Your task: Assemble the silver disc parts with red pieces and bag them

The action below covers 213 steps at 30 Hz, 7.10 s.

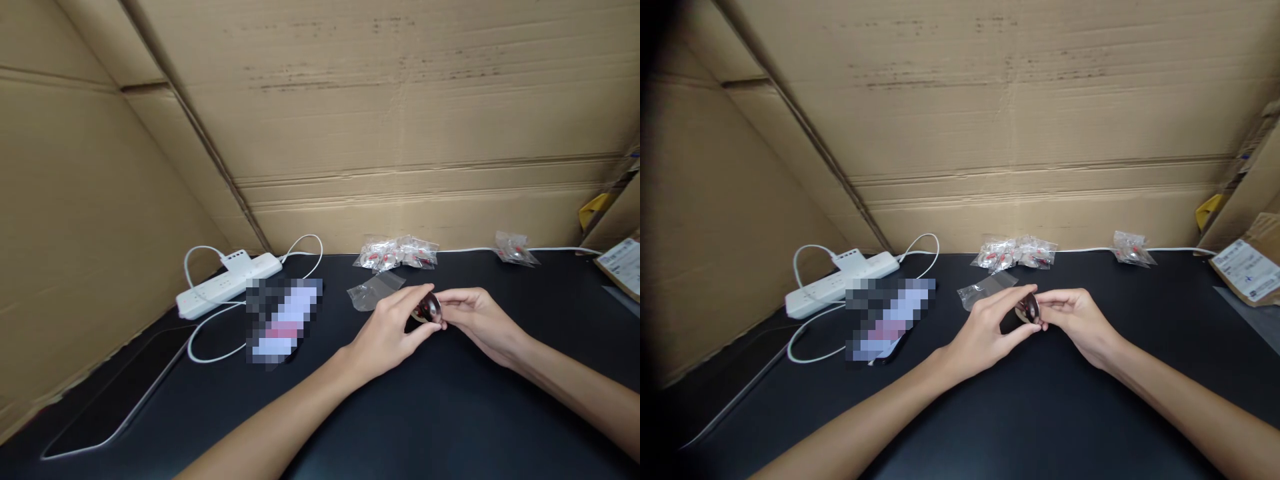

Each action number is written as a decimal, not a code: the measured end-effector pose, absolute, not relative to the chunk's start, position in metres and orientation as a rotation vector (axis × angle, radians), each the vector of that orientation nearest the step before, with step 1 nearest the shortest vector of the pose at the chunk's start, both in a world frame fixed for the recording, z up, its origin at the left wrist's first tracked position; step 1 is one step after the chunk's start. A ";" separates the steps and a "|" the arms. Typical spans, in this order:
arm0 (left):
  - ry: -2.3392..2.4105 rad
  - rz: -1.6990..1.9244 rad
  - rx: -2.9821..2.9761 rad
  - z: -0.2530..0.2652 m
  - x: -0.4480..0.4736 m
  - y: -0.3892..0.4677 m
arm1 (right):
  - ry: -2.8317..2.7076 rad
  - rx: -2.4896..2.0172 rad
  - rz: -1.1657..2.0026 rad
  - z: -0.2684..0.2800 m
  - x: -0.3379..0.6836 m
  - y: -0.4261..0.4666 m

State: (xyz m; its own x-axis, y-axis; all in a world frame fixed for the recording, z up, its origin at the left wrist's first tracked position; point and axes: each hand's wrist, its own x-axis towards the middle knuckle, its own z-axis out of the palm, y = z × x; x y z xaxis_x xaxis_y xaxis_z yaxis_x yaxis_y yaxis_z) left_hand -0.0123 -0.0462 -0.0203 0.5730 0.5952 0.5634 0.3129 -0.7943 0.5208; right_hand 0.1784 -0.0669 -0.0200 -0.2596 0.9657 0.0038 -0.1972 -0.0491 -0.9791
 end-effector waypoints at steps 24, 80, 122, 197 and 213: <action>0.718 1.012 2.408 -0.018 -0.013 -0.049 | -1.311 -0.933 1.494 -0.019 0.180 -0.067; 0.743 0.944 2.166 -0.010 -0.008 -0.054 | -1.099 -0.903 1.601 -0.014 0.173 -0.072; 0.718 0.950 2.093 -0.015 -0.008 -0.050 | -1.312 -0.947 1.230 -0.019 0.176 -0.068; 0.719 0.951 1.519 -0.022 -0.005 -0.032 | -2.040 -0.937 0.405 -0.022 0.183 -0.073; 0.532 0.963 0.940 -0.019 0.001 -0.044 | -2.033 -0.975 0.315 -0.020 0.182 -0.073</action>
State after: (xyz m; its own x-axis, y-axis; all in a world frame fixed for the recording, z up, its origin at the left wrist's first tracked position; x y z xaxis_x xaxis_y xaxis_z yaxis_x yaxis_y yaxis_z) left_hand 0.0010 -0.0438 -0.0194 0.4936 0.8696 0.0141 -0.4511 0.2422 0.8590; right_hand 0.1816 -0.0734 -0.0203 -0.3463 0.7359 0.5819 0.5254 0.6660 -0.5295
